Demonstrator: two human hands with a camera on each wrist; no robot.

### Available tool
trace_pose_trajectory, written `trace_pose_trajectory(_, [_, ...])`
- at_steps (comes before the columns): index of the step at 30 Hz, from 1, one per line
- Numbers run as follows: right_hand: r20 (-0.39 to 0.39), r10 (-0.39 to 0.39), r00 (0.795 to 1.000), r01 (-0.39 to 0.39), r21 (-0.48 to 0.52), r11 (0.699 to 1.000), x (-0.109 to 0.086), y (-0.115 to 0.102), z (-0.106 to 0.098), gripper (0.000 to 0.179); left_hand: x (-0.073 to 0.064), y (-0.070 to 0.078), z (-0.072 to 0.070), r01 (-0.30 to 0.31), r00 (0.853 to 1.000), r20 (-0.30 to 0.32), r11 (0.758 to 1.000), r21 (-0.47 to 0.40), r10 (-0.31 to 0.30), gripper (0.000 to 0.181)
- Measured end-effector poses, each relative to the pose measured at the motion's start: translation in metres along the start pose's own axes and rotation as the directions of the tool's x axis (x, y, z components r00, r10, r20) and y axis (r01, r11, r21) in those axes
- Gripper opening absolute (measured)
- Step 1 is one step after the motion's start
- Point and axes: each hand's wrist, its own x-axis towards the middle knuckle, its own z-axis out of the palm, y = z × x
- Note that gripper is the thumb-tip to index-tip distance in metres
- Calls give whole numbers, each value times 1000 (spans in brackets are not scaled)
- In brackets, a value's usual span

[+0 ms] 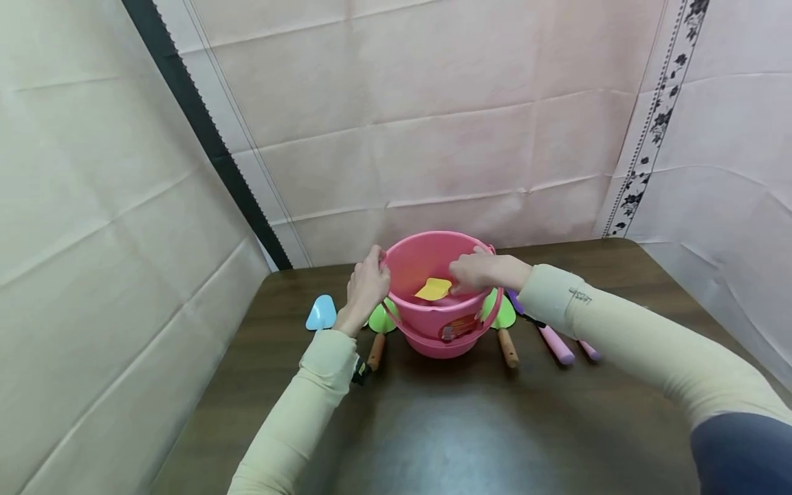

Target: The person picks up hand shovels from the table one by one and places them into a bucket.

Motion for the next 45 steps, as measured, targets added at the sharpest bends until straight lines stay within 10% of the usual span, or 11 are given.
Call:
trace_pose_trajectory(24, [182,80,980,-89,42,995,16,1,7,16,2,1,4,-22,1000,6,1000,-9,22,27])
trace_pose_trajectory(36, [286,132,949,-149,39,988,75,27,43,29,-3,-9,-2,4,1000,-9,1000,-1,-4,26])
trace_pose_trajectory(45, [262,174,949,-163,-62,985,24,-8,9,17,1,-4,1,-32,999,8,999,-34,32,27])
